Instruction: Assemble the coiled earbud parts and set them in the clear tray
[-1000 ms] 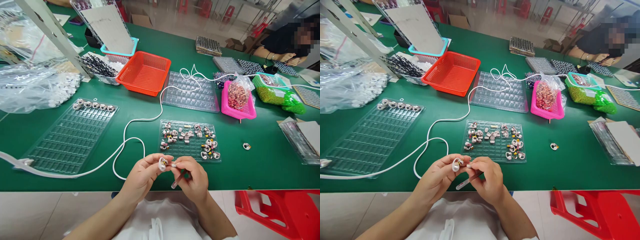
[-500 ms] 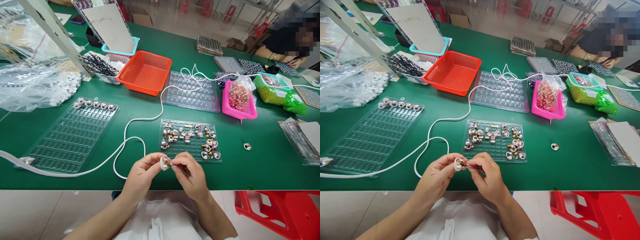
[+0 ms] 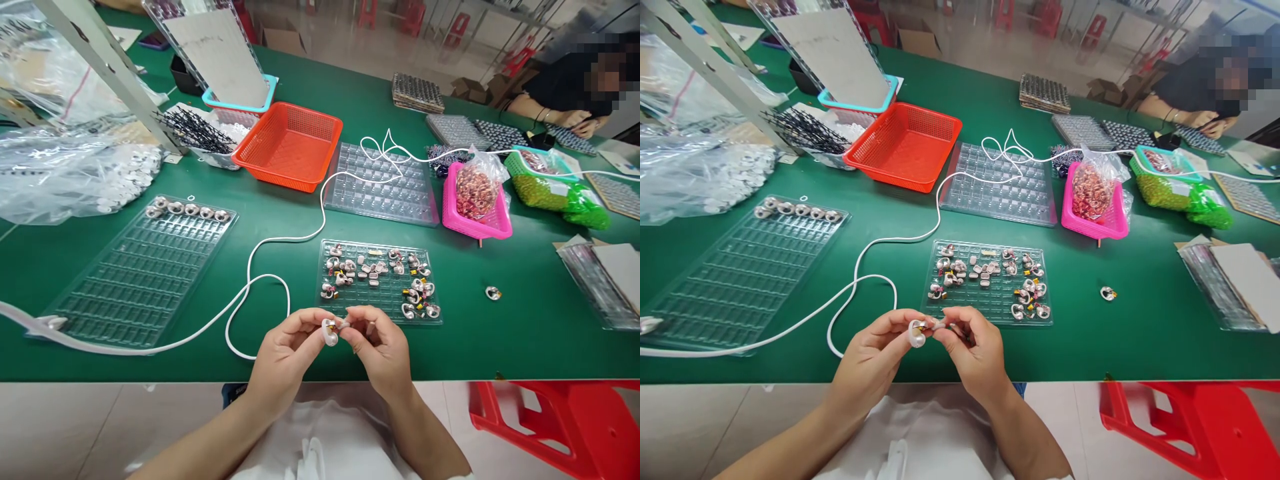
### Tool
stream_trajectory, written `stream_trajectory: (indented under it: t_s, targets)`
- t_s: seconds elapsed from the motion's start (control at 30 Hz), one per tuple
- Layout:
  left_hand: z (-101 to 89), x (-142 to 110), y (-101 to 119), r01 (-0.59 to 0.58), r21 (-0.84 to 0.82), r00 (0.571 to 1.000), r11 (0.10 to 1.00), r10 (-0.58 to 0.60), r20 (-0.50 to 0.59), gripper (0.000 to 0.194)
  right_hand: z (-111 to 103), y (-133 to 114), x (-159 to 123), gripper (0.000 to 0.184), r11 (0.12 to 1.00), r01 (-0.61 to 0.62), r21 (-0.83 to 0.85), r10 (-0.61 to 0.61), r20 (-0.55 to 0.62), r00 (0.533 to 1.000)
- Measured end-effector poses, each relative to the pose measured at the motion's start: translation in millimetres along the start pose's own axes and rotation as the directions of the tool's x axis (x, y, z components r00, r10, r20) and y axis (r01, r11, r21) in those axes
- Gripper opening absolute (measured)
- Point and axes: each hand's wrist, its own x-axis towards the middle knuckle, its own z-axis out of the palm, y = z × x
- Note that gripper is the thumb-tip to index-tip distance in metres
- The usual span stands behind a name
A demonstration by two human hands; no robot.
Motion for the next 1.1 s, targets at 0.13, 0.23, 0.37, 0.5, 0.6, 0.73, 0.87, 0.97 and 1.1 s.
stream_trajectory:
  t_s: [0.13,0.23,0.37,0.5,0.6,0.73,0.87,0.97,1.1]
  targets:
    - [-0.3,-2,-1,-0.02,-0.031,1.0,0.999,0.02,-0.003,0.012,7,0,1,0.015,0.987,-0.087,0.133,0.094,-0.046,0.995]
    - [0.6,-2,0,-0.024,-0.047,1.0,0.999,0.023,-0.017,0.015,14,0,0,0.012,0.983,-0.05,0.177,0.068,-0.1,0.993]
    - [0.6,0,0,-0.006,-0.081,1.0,0.997,0.005,-0.018,0.017,17,2,-2,0.005,0.983,0.115,0.145,-0.091,-0.165,0.982]
    - [-2.2,1,1,0.023,-0.083,1.0,0.996,-0.024,-0.002,0.016,10,0,-1,0.012,0.969,0.217,0.116,-0.205,-0.107,0.973]
    - [-4.0,3,2,0.033,-0.031,0.999,0.999,-0.032,0.028,0.014,3,-5,3,0.016,0.961,0.23,0.154,-0.233,0.005,0.972]
    - [-4.2,4,2,0.051,0.016,0.997,0.999,-0.052,0.051,0.015,-2,-10,10,0.009,0.973,0.179,0.144,-0.195,0.107,0.975]
    - [-3.2,3,6,0.047,0.048,0.998,0.998,-0.048,0.032,0.014,-4,-11,13,0.009,0.98,0.119,0.157,-0.142,0.144,0.979]
    - [-1.3,2,10,0.016,0.087,1.0,0.996,-0.016,0.009,0.013,-4,-11,14,0.01,0.981,0.091,0.173,-0.118,0.154,0.981]
    - [1.8,2,14,-0.045,0.152,0.999,0.987,0.048,-0.021,0.012,-2,-13,15,0.018,0.978,0.098,0.186,-0.128,0.157,0.979]
